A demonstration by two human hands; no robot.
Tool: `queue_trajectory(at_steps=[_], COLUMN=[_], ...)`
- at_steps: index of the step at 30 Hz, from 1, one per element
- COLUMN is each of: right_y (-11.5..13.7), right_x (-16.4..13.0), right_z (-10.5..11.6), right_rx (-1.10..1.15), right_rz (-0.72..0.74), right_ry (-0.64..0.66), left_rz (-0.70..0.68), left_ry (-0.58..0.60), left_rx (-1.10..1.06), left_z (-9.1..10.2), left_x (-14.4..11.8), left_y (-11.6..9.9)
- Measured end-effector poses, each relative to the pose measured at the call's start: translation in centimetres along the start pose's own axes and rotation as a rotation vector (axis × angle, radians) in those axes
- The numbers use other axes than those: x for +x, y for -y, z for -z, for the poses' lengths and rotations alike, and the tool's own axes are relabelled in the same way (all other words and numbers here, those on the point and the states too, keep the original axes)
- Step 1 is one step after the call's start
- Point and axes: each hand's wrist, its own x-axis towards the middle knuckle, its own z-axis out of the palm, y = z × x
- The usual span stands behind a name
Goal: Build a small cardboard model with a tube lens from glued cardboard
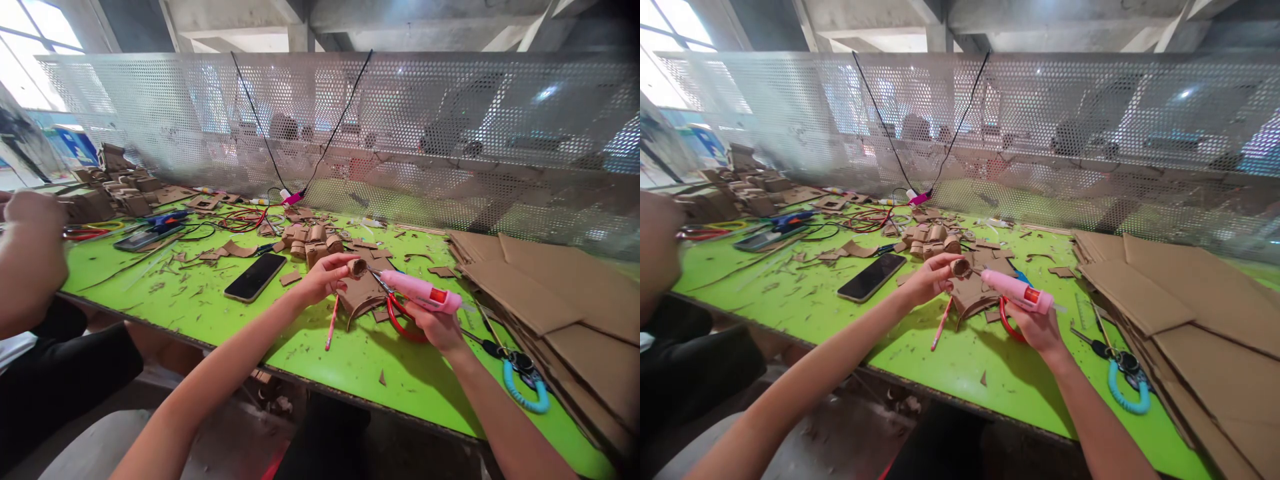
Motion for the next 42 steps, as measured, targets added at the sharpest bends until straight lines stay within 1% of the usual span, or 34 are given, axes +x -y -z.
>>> queue_trajectory(at_steps=[5,11,16,21,26,31,37,42], right_y=[-0.2,-0.9,-0.5,-0.1,0.0,-0.4,-0.4,-0.8], right_x=[0.1,0.2,0.0,-0.2,-0.2,-0.1,-0.2,0.1], right_z=[0.1,0.2,-0.2,-0.3,-0.3,-0.3,-0.3,-0.3], right_rx=[0.014,0.105,0.093,0.091,0.065,0.042,0.013,0.003], right_rz=[0.008,-0.004,-0.024,-0.001,0.044,0.044,0.034,0.047], right_ry=[0.016,-0.088,-0.015,-0.031,-0.041,-0.037,-0.042,-0.021], left_rz=[-0.01,-0.013,0.004,0.02,0.026,0.034,0.036,0.041], left_ry=[0.009,0.037,0.054,0.047,0.071,0.096,0.117,0.117], left_rx=[-0.002,0.002,0.023,0.046,0.07,0.08,0.071,0.066], left_z=[0.1,0.3,0.5,0.6,0.8,1.1,1.2,1.1], left_x=[0.0,0.0,0.1,0.2,0.2,0.3,0.3,0.3], left_y=[0.0,0.1,0.5,0.6,0.7,1.0,1.1,1.0])
